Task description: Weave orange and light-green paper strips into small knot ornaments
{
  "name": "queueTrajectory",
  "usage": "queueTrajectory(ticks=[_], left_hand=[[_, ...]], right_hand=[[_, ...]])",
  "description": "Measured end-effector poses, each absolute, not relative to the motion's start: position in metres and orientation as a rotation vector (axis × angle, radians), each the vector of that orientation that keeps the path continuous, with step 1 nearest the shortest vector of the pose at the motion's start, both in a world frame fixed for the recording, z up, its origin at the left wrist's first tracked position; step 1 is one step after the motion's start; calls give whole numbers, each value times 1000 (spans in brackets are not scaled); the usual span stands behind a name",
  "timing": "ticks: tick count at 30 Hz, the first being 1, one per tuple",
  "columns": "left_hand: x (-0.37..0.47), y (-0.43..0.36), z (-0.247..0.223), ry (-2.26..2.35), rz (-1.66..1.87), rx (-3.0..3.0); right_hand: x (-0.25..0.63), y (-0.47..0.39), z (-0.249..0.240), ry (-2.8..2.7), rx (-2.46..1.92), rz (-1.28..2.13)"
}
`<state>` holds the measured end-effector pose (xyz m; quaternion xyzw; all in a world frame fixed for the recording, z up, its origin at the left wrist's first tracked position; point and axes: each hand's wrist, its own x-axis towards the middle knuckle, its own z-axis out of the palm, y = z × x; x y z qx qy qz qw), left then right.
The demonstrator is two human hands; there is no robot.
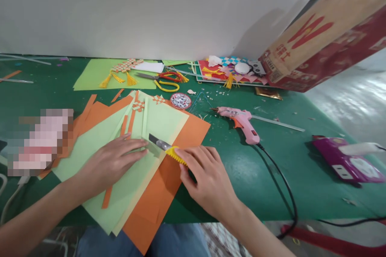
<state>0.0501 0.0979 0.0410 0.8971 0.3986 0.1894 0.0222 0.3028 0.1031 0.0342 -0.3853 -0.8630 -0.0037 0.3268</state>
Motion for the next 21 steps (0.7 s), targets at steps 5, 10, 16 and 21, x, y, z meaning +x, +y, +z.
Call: queueTrajectory(ticks=[5,10,16,21], left_hand=[[48,101,44,1234,639,2700],[42,102,48,1135,539,2762],[47,102,48,1136,487,2846],[49,102,48,1111,504,2916]], right_hand=[[307,96,28,-2275,-980,-78],[308,97,28,-2302,-995,-91],[312,95,37,-2358,-933,-68],[322,90,42,-2476,-898,-93]])
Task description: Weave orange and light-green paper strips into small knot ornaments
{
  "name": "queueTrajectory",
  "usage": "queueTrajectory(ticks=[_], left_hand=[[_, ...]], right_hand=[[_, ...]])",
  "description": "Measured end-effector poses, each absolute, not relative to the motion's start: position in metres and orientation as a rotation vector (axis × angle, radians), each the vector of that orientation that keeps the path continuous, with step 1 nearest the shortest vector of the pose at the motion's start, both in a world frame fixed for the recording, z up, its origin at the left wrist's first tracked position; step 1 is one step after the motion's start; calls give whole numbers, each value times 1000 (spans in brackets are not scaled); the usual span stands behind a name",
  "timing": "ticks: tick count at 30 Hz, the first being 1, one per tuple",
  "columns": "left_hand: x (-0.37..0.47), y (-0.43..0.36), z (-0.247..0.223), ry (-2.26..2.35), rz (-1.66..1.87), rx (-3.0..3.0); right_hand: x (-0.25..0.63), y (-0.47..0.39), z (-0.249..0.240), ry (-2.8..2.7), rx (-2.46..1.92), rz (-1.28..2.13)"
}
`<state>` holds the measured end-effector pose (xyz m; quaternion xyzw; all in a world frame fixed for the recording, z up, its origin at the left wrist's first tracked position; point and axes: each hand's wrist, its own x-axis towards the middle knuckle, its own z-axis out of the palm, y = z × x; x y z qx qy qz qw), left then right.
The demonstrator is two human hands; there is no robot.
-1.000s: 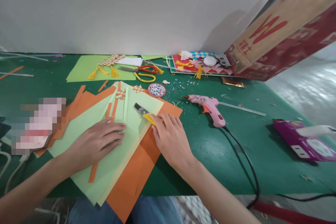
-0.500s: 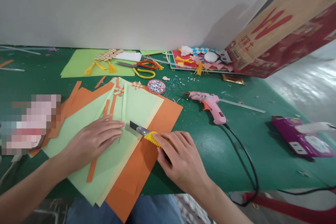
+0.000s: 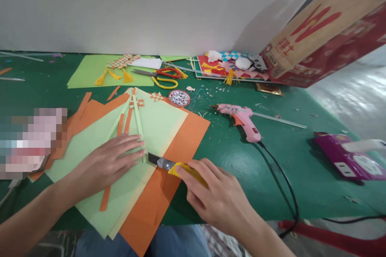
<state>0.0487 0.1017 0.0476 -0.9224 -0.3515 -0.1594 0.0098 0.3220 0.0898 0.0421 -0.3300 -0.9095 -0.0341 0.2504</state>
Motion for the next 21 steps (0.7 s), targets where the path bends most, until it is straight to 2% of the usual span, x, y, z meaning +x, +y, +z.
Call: queueTrajectory(ticks=[21], left_hand=[[47,102,43,-1041,-462,-2863]], right_hand=[[328,85,37,-2560,-778,-149]])
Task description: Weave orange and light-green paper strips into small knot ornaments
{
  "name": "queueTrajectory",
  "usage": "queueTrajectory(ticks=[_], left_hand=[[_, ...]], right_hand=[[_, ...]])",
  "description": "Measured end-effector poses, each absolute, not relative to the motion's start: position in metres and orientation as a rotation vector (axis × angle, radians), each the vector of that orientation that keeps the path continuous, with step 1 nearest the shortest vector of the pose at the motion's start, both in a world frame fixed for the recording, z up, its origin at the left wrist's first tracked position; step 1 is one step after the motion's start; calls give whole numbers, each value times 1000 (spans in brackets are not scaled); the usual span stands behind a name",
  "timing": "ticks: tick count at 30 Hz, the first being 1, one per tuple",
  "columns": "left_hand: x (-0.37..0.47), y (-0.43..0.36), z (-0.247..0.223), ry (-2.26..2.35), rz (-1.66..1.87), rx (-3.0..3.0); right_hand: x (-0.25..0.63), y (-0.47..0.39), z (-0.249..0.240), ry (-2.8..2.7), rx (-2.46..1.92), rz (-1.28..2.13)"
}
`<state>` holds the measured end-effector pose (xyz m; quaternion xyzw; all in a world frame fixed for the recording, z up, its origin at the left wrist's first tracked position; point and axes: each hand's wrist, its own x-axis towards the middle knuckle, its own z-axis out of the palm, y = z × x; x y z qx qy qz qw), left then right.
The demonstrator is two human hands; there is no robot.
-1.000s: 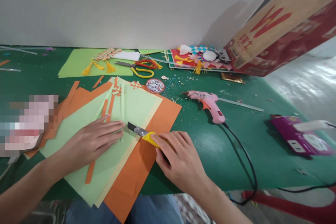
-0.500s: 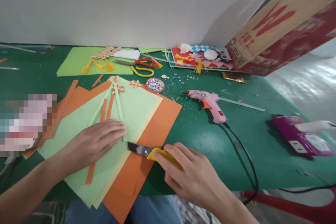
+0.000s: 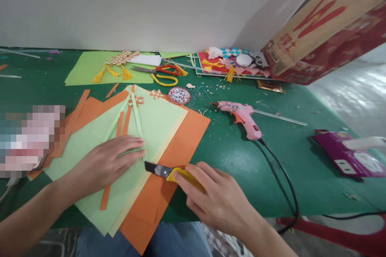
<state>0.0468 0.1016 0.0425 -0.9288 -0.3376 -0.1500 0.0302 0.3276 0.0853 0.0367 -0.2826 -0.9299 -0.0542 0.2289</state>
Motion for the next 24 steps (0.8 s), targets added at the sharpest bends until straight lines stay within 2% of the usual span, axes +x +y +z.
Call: queueTrajectory(ticks=[24], left_hand=[[52,100,49,-988,-591,-2932]], right_hand=[[312,67,45,-2606,-935,-129]])
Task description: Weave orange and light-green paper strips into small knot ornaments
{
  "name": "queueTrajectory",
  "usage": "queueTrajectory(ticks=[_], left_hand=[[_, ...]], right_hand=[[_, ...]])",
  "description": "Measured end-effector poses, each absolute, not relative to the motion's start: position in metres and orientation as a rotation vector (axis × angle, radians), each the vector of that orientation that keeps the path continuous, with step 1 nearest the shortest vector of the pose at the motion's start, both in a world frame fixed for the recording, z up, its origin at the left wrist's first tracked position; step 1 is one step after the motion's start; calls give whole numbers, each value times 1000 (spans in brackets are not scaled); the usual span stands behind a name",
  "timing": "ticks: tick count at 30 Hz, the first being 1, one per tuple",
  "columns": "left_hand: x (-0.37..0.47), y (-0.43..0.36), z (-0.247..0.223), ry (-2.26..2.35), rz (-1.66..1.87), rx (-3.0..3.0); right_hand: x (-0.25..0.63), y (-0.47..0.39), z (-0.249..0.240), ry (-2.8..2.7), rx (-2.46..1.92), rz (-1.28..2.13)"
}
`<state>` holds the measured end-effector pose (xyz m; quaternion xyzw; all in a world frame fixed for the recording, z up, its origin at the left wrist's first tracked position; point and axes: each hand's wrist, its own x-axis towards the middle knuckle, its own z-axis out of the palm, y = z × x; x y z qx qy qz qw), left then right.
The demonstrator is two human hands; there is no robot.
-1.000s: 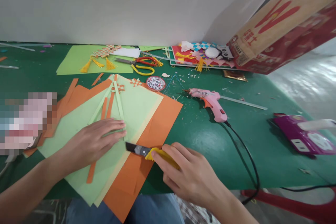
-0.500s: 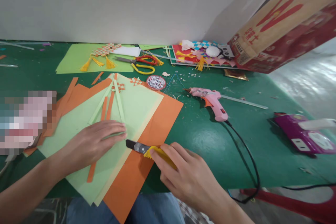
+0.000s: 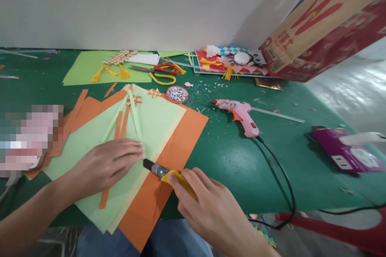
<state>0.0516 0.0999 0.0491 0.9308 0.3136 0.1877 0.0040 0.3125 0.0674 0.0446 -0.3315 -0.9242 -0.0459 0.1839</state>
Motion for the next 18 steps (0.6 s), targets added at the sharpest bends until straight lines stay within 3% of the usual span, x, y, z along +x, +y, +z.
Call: queueTrajectory(ticks=[18], left_hand=[[50,99,44,1004,616,2884]], right_hand=[[311,70,49,-2625,-949,-155]])
